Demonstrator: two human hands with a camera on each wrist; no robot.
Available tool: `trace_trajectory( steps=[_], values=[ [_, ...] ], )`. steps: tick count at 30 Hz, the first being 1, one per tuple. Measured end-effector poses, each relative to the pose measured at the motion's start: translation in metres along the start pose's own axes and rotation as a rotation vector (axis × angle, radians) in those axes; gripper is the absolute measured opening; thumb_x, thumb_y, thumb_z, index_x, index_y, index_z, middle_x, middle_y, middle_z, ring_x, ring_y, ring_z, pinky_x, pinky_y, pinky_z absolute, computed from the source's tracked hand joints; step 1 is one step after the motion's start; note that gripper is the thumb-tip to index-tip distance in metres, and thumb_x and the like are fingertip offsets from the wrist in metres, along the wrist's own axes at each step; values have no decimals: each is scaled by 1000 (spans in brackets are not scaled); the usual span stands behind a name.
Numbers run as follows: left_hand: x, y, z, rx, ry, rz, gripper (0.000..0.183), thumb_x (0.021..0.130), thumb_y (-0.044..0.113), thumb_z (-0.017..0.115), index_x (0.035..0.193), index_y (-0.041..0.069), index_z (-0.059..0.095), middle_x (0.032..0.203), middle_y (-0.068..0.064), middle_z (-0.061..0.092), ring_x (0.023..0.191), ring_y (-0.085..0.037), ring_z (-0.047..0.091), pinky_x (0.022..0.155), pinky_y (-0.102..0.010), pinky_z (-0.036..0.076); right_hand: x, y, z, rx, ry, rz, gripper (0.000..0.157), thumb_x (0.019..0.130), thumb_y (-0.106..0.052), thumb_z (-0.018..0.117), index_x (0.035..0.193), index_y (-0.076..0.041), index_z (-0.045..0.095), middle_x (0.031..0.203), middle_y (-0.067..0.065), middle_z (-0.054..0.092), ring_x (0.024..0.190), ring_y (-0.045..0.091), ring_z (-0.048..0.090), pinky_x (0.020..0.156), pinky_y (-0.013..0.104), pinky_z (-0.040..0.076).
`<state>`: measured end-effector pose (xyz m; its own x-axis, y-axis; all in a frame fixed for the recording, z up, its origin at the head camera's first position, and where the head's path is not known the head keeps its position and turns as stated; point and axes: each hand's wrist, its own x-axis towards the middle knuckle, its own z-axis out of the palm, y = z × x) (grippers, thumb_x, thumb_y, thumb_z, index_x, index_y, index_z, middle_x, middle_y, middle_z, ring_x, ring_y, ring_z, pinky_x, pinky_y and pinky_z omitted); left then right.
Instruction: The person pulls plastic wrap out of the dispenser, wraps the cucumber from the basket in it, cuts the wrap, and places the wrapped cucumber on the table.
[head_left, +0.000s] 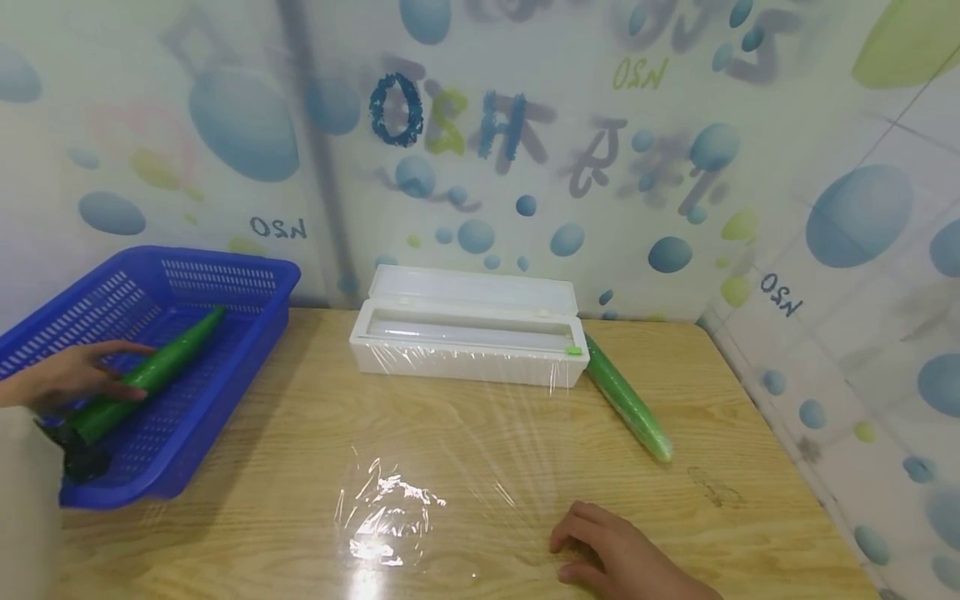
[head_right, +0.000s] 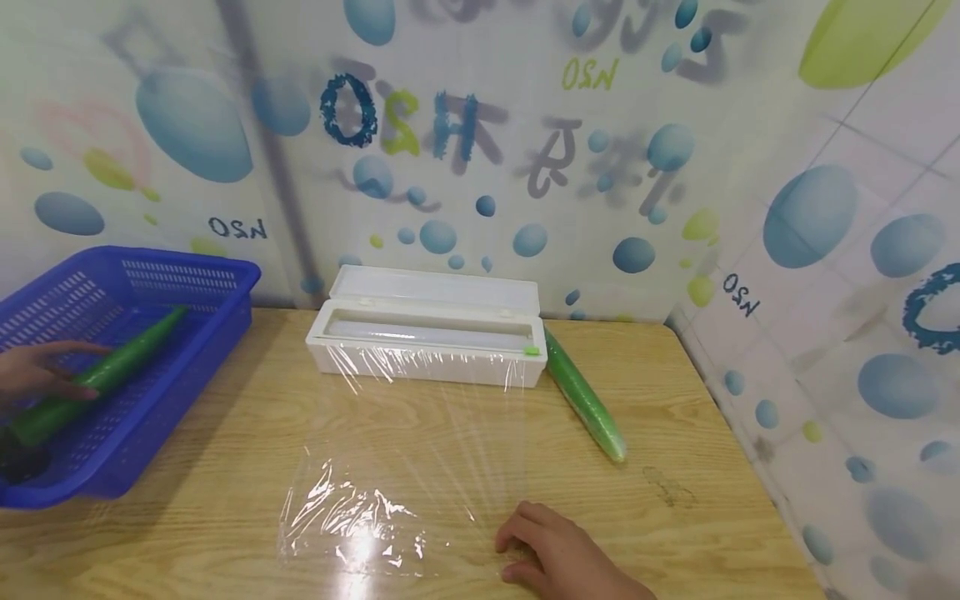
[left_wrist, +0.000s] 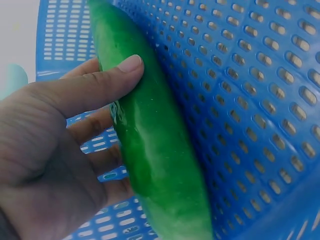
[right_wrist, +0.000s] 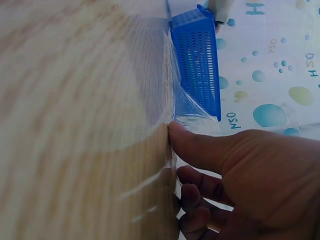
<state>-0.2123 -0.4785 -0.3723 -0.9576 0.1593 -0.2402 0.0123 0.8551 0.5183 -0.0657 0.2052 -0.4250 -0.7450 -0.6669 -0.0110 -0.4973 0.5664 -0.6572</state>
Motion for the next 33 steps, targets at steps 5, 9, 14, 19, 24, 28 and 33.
trace_trajectory(
  steps=[5, 9, 14, 19, 24, 28, 33],
  values=[
    [0, -1, -1, -16, -20, -42, 85, 79, 24, 79, 131, -19, 27, 105, -47, 49, 88, -52, 58, 68, -54, 52, 0, -1, 0, 3, 0, 2, 19, 92, -40, 60, 106, -28, 59, 98, -18, 49, 81, -2, 47, 67, 20, 45],
    [1, -2, -3, -17, -10, -64, 93, 75, 32, 81, 132, -19, 30, 107, -47, 48, 90, -55, 56, 66, -53, 52, -1, -1, 1, 2, 7, -8, 18, 92, -39, 60, 106, -28, 59, 98, -18, 50, 81, -2, 47, 68, 20, 45],
    [2, 0, -6, -35, 19, -77, 95, 73, 35, 81, 134, -17, 31, 116, -50, 41, 97, -60, 51, 64, -52, 51, 0, -2, 1, 7, 4, -5, 18, 92, -39, 61, 106, -29, 59, 98, -18, 50, 81, -2, 48, 68, 20, 45],
    [8, 6, -17, 38, 81, -36, 93, 73, 41, 80, 134, -12, 36, 119, -48, 42, 97, -60, 51, 66, -54, 51, 1, -4, -1, 40, -41, 84, 21, 91, -45, 59, 106, -30, 59, 99, -18, 50, 82, -1, 49, 69, 21, 46],
    [8, 37, -32, 150, 138, 29, 83, 75, 36, 81, 132, -10, 42, 115, -45, 48, 92, -59, 53, 65, -57, 49, 1, -3, -2, 29, -42, 88, 22, 91, -46, 58, 106, -31, 59, 100, -19, 51, 86, -1, 50, 72, 22, 47],
    [4, 65, -35, 219, 194, 88, 76, 74, 28, 82, 130, -9, 46, 109, -41, 54, 88, -55, 56, 67, -60, 46, 0, -2, -2, 17, -30, 57, 20, 92, -44, 58, 107, -31, 59, 100, -19, 50, 87, -1, 50, 73, 23, 47],
    [-2, 92, -34, 301, 246, 105, 75, 74, 25, 82, 133, -5, 46, 108, -37, 56, 92, -54, 54, 66, -60, 44, 0, -2, -3, 23, -25, 31, 20, 92, -43, 58, 106, -30, 59, 100, -19, 50, 86, -1, 49, 71, 22, 47]
  ],
)
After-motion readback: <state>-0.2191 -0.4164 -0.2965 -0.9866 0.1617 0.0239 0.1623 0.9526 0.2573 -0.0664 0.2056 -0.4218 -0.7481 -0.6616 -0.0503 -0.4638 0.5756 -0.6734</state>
